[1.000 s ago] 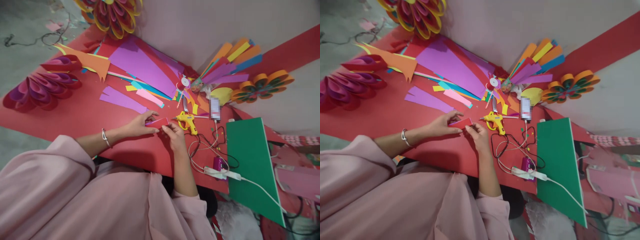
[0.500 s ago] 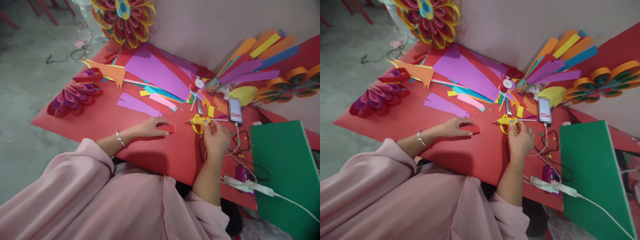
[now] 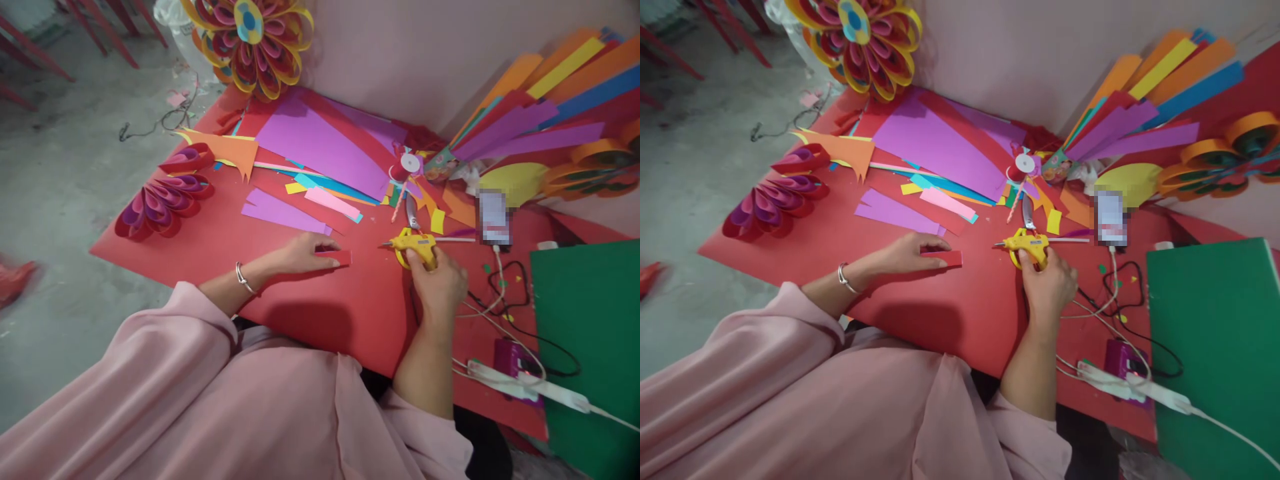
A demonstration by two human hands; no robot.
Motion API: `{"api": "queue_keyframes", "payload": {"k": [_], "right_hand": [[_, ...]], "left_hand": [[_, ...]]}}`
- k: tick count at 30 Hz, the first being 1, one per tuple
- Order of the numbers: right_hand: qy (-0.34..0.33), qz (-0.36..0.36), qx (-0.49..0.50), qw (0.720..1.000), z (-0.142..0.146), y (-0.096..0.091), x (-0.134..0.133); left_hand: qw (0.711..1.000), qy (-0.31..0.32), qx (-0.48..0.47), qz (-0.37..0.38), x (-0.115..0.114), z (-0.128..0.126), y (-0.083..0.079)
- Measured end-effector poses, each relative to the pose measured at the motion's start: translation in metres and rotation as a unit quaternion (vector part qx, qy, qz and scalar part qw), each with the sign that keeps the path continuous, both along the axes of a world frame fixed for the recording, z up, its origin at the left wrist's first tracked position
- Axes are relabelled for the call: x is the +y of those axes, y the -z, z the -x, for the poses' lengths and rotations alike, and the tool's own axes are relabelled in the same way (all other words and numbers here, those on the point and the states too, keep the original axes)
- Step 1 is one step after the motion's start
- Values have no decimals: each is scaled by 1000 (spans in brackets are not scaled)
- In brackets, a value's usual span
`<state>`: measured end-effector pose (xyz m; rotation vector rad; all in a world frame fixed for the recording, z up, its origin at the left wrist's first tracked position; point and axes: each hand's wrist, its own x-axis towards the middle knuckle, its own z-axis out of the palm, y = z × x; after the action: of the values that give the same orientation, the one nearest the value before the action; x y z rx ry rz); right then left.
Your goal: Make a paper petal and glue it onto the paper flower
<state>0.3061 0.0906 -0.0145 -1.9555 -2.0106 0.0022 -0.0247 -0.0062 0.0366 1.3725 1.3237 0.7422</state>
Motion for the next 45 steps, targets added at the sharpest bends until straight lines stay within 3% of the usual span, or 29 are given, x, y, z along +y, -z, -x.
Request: {"api": "queue_keyframes", "payload": {"k": [8,13,18,22,26,29,33,38,45], "right_hand": [[-20,7,9,1000,-4,3,-2],[3,50,-3,999,1,-8,-5],[15,69,2,998,3,-16,1],[32,80,85,993,1,-26,5],[100,61,218,969,5,-52,-9],[115,43,221,967,17,-75,-29],[70,21,237,969,39,-94,-57],[56,-59,181,980,60,-99,-76],[55,-89,159,982,74,-103,-86]], "left_hand": [[987,-49,-135,71,4,-1,4],[940,-54,-294,165,4,-5,7],[909,-48,-371,184,4,-9,8],[885,-75,-400,227,4,-11,12],[856,-79,-429,277,4,-12,14],[858,-79,-429,273,4,-12,16],[866,-58,-426,253,1,-15,14],[869,-41,-455,190,-4,-19,4],[885,-42,-445,130,-8,-23,-2]]}}
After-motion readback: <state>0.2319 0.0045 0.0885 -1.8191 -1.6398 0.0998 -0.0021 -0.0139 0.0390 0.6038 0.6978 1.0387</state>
